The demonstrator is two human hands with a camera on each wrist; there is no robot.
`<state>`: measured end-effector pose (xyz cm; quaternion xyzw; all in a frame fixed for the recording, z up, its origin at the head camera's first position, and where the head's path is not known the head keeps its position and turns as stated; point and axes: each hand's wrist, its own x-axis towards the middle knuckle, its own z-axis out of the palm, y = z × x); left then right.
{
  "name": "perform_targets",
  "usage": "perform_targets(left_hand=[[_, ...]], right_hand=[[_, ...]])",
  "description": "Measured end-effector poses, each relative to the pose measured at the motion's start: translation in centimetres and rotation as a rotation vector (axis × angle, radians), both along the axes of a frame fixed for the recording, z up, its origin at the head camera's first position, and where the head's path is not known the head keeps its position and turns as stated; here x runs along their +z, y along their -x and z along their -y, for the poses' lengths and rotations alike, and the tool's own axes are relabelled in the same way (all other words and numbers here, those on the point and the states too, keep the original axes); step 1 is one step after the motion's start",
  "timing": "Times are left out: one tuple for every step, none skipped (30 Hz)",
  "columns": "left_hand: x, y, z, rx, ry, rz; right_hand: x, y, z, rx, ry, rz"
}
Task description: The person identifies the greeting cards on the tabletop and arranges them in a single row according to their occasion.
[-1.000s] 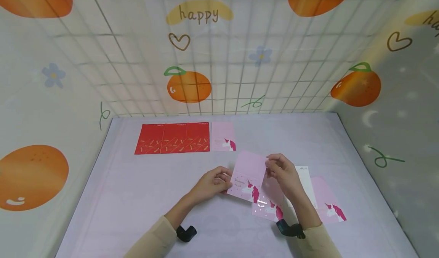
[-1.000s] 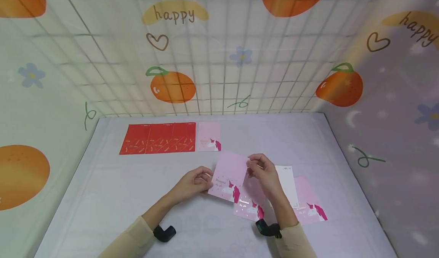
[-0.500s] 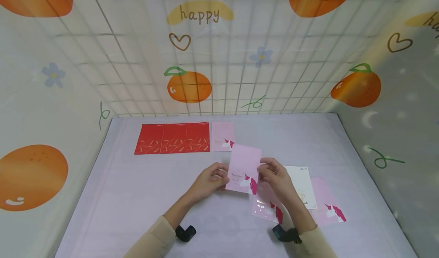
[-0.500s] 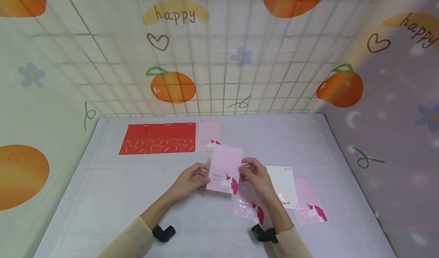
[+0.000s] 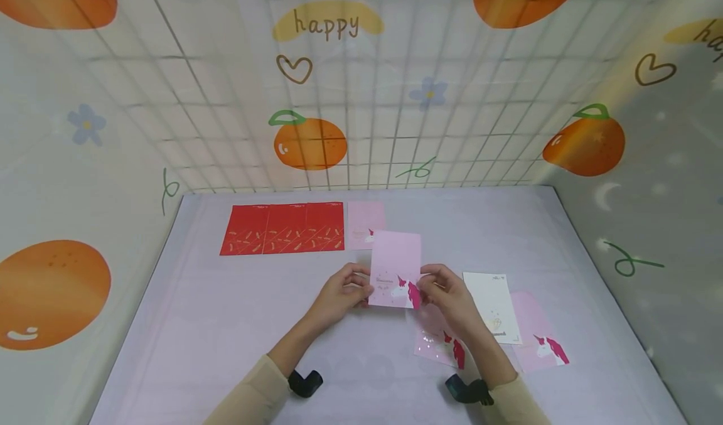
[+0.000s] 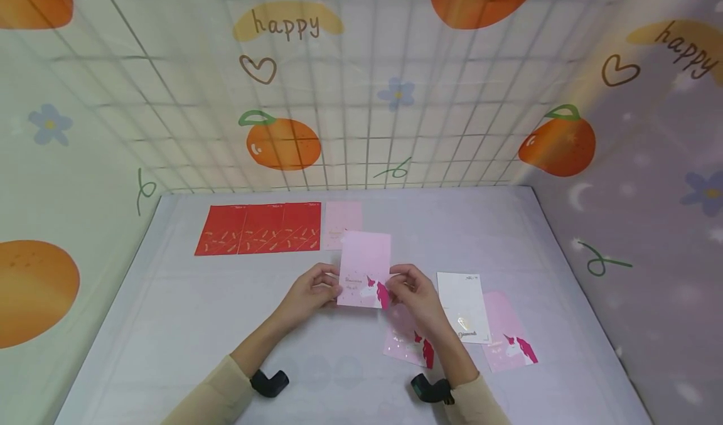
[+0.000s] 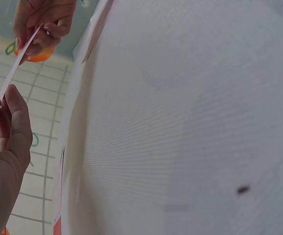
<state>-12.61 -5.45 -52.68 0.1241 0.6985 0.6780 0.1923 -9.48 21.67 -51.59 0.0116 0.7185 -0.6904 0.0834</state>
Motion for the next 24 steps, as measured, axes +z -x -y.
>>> perform_targets(left_hand=[[0.0,0.01,0.0,0.003,-0.002,0.0],[-0.03,0.01,0.0,0.005,-0.003,0.002],[-0.05,0.02,-0.01,0.008,-0.005,0.005],[-0.08,0.03,-0.01,0.01,-0.006,0.007],[-0.12,0.04,-0.01,0.014,-0.006,0.01],[-0.16,0.04,0.0,0.018,-0.004,0.011],[-0.19,0.03,0.0,0.023,-0.003,0.011],[-0.21,0.02,0.01,0.027,-0.002,0.011],[-0.19,-0.01,0.01,0.032,0.0,0.009],[-0.2,-0.02,0.03,0.036,0.003,0.004],[-0.2,-0.05,0.03,0.042,0.007,0.003],[-0.19,-0.07,0.04,0.046,0.008,0.0],[-0.19,-0.09,0.04,0.049,0.011,-0.004],[-0.19,-0.09,0.05,0.052,0.014,-0.008],[-0.18,-0.09,0.05,0.055,0.017,-0.01],[-0.21,-0.08,0.05,0.057,0.018,-0.01],[-0.21,-0.09,0.03,0.06,0.021,-0.009],[-0.22,-0.09,0.02,0.061,0.022,-0.011],[-0.25,-0.08,0.0,0.061,0.021,-0.015],[-0.23,-0.08,-0.01,0.064,0.024,-0.015],[-0.22,-0.09,-0.03,0.068,0.026,-0.012],[-0.22,-0.09,-0.04,0.071,0.03,-0.011],[-0.21,-0.1,-0.06,0.075,0.035,-0.011],[-0.18,-0.11,-0.07,0.079,0.039,-0.01]], right_hand=[[-0.08,-0.01,0.02,0.005,0.002,-0.003],[-0.15,-0.03,0.05,0.009,0.006,-0.008],[-0.2,-0.05,0.08,0.014,0.006,-0.015],[-0.27,-0.07,0.12,0.018,0.006,-0.02],[-0.35,-0.09,0.14,0.022,0.003,-0.024],[-0.41,-0.11,0.16,0.026,0.004,-0.029],[-0.46,-0.12,0.19,0.03,0.0,-0.033],[-0.47,-0.15,0.24,0.035,-0.002,-0.04],[-0.49,-0.17,0.27,0.038,-0.008,-0.042],[-0.52,-0.19,0.3,0.04,-0.014,-0.042],[-0.52,-0.2,0.33,0.043,-0.018,-0.045],[-0.51,-0.21,0.36,0.045,-0.019,-0.046],[-0.52,-0.23,0.38,0.046,-0.022,-0.047],[-0.54,-0.24,0.39,0.046,-0.026,-0.047],[-0.59,-0.24,0.38,0.045,-0.031,-0.045],[-0.62,-0.23,0.39,0.046,-0.033,-0.045],[-0.64,-0.23,0.39,0.046,-0.034,-0.046],[-0.66,-0.22,0.39,0.046,-0.034,-0.049],[-0.7,-0.21,0.39,0.046,-0.035,-0.05],[-0.72,-0.19,0.38,0.046,-0.035,-0.051],[-0.7,-0.18,0.38,0.047,-0.032,-0.055],[-0.69,-0.16,0.37,0.048,-0.029,-0.057],[-0.66,-0.16,0.38,0.048,-0.027,-0.061],[-0.63,-0.15,0.38,0.05,-0.025,-0.063]])
